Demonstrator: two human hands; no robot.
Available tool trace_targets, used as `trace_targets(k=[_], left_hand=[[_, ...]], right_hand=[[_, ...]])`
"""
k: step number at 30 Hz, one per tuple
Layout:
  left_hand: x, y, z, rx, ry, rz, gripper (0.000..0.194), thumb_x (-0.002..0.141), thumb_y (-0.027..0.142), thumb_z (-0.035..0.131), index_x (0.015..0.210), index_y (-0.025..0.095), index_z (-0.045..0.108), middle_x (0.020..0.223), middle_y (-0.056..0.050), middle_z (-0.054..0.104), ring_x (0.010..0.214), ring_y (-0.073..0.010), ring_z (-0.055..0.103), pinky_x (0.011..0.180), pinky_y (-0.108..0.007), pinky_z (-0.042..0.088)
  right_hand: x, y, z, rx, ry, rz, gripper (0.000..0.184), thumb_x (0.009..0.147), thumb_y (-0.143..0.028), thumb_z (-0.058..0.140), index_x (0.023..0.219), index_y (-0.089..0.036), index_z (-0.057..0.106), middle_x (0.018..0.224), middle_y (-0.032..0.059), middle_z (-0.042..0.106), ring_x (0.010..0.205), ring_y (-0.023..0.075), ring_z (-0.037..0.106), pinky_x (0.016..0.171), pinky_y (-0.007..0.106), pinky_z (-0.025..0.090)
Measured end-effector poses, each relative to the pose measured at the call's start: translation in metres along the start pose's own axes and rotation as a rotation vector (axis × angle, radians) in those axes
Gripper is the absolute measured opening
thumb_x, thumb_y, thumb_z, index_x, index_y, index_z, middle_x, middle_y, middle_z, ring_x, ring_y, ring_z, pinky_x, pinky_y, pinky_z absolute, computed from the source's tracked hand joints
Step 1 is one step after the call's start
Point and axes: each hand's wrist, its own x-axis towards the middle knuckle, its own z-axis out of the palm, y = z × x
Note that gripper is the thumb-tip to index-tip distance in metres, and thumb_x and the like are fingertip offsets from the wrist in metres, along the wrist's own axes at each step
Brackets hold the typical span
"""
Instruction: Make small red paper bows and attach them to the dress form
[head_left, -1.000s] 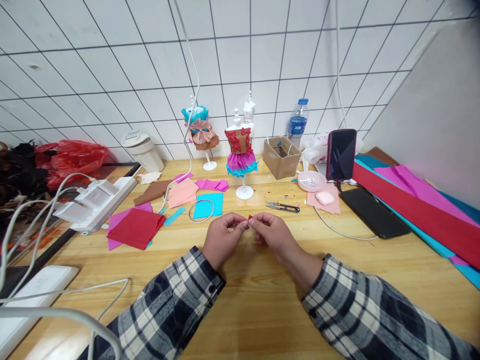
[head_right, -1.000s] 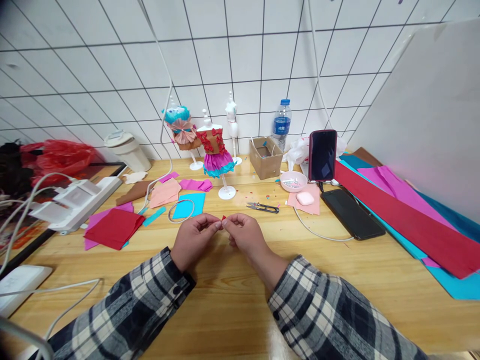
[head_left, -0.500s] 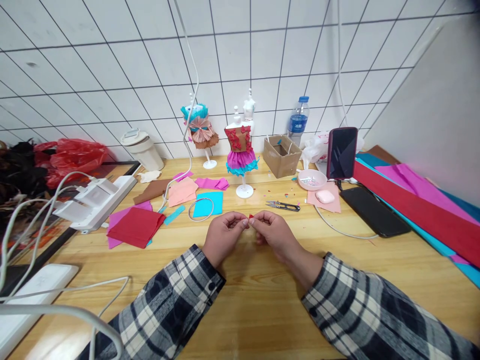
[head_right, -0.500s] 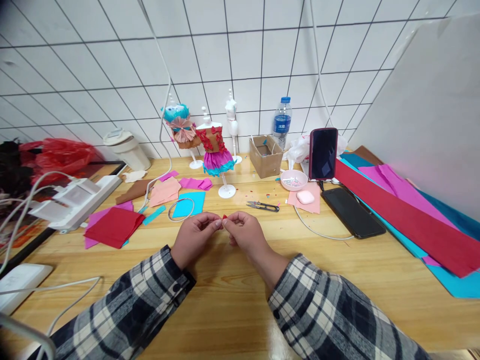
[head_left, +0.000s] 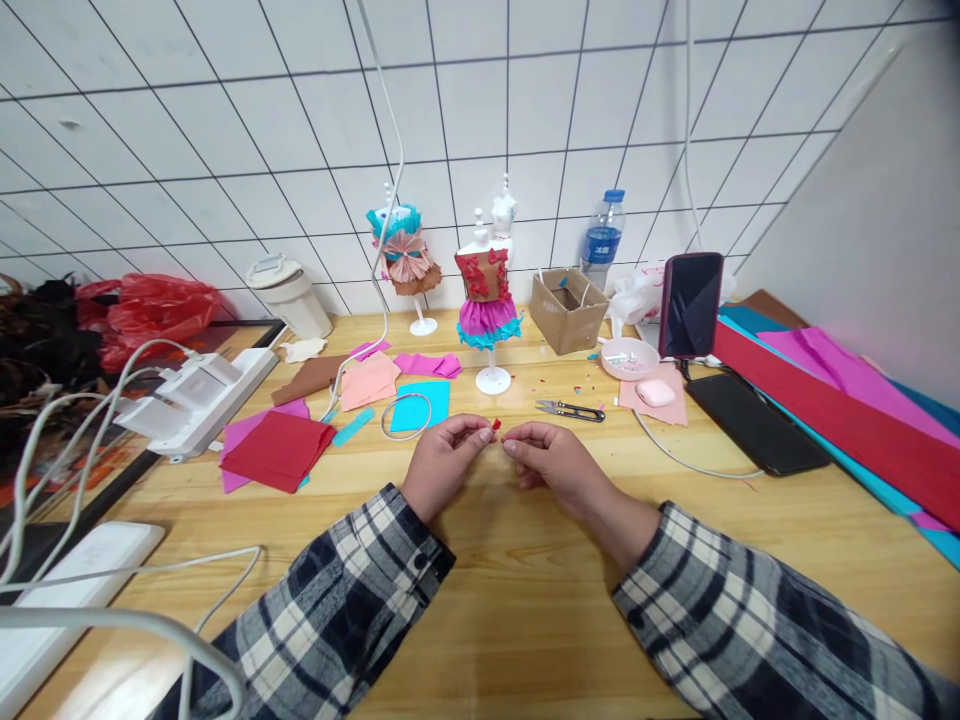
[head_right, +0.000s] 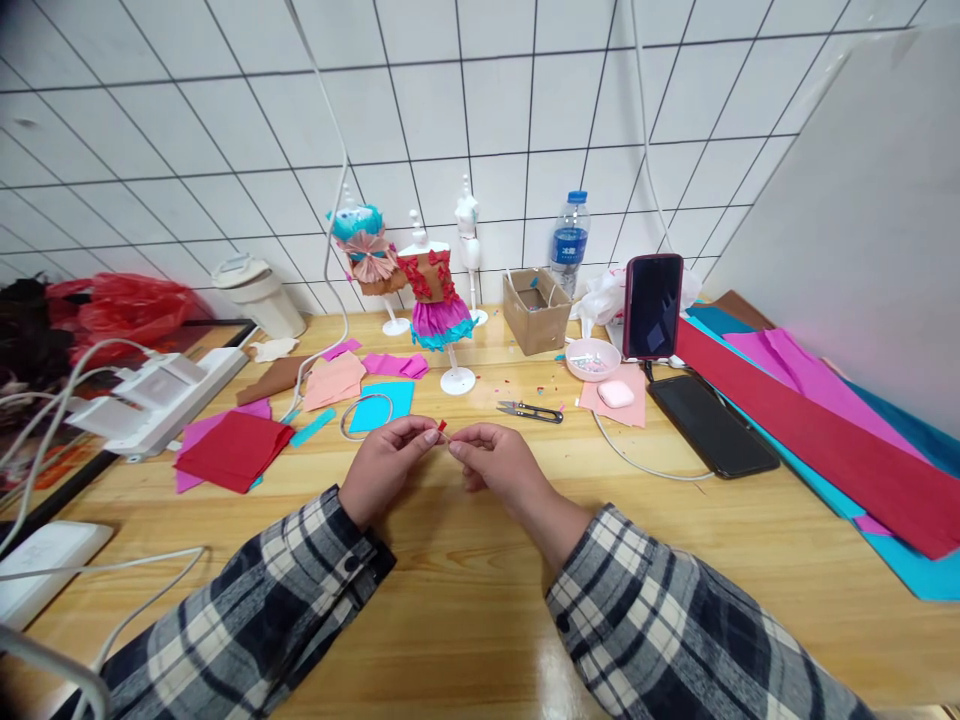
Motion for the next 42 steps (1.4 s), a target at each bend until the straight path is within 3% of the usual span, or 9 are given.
trace_targets(k=[4,8,13,16,19,22,29,37,42], left_hand=[[0.000,0.000,-0.002,0.121,-0.023,0.112,0.019,0.077,0.034,0.064,0.081,0.016,0.066,0.084,-0.005,0.070,0.079,-0.0173,0.064,0.074,-0.028,0.050],[-0.001,0.001,-0.006,0.304,-0.125,0.345,0.015,0.084,0.029,0.058,0.081,0.017,0.065,0.083,-0.005,0.067,0.079,-0.0159,0.061,0.075,-0.028,0.048],[0.000,0.003,-0.011,0.635,-0.345,0.629,0.017,0.090,0.024,0.050,0.089,0.020,0.066,0.088,-0.005,0.068,0.087,-0.0176,0.059,0.083,-0.033,0.043],[0.001,0.006,-0.013,0.773,-0.434,0.676,0.023,0.092,0.021,0.044,0.091,0.021,0.067,0.090,-0.004,0.069,0.089,-0.0176,0.058,0.084,-0.033,0.041],[0.000,0.009,-0.013,0.883,-0.475,0.655,0.024,0.091,0.022,0.044,0.091,0.023,0.068,0.089,-0.003,0.069,0.088,-0.0181,0.058,0.083,-0.034,0.040],[-0.003,0.011,-0.010,0.955,-0.478,0.632,0.021,0.087,0.020,0.047,0.089,0.022,0.068,0.086,-0.004,0.069,0.087,-0.0194,0.058,0.080,-0.035,0.040],[-0.008,0.010,-0.003,1.026,-0.331,0.513,0.012,0.078,0.019,0.054,0.071,0.017,0.063,0.073,-0.005,0.066,0.075,-0.0195,0.059,0.070,-0.032,0.043],[-0.008,0.006,0.000,0.760,-0.049,0.303,0.008,0.074,0.021,0.057,0.067,0.018,0.061,0.073,-0.002,0.068,0.074,-0.0178,0.061,0.070,-0.030,0.044],[-0.007,0.011,0.005,0.365,0.017,0.046,0.012,0.072,0.028,0.060,0.067,0.017,0.063,0.068,-0.001,0.067,0.066,-0.0159,0.061,0.064,-0.027,0.046]], right_hand=[[0.003,-0.001,-0.010,0.030,-0.068,0.032,0.036,0.059,-0.040,0.080,0.083,-0.017,0.067,0.067,-0.0020,0.058,0.053,0.0076,0.051,0.045,0.020,0.048],[0.006,-0.004,-0.020,0.016,-0.139,0.061,0.033,0.061,-0.039,0.079,0.082,-0.017,0.067,0.073,-0.0011,0.059,0.057,0.0082,0.052,0.045,0.019,0.048],[0.011,-0.008,-0.028,-0.406,-0.126,-0.071,0.020,0.071,-0.035,0.069,0.079,-0.017,0.067,0.061,-0.0013,0.057,0.054,0.0102,0.050,0.046,0.021,0.043],[0.012,-0.011,-0.029,-0.729,-0.126,-0.293,0.009,0.075,-0.025,0.064,0.078,-0.018,0.069,0.068,0.0003,0.063,0.060,0.0114,0.053,0.055,0.024,0.042],[0.009,-0.013,-0.027,-0.979,-0.103,-0.520,0.008,0.076,-0.018,0.062,0.077,-0.020,0.070,0.075,0.0004,0.064,0.069,0.0131,0.056,0.063,0.025,0.041],[0.002,-0.013,-0.022,-1.175,-0.085,-0.660,0.009,0.078,-0.017,0.061,0.079,-0.021,0.070,0.077,0.0006,0.064,0.075,0.0148,0.055,0.068,0.027,0.039],[-0.014,-0.012,-0.011,-1.496,0.017,-0.813,0.015,0.087,-0.025,0.053,0.083,-0.023,0.066,0.080,0.0017,0.062,0.079,0.0168,0.053,0.062,0.028,0.032],[-0.018,-0.008,-0.005,-1.485,0.151,-0.846,0.020,0.091,-0.029,0.048,0.081,-0.020,0.063,0.079,0.0016,0.060,0.071,0.0136,0.054,0.056,0.028,0.028],[-0.018,-0.007,-0.004,-1.466,0.217,-0.912,0.026,0.093,-0.030,0.044,0.078,-0.019,0.062,0.073,0.0014,0.059,0.068,0.0127,0.054,0.055,0.027,0.027]])
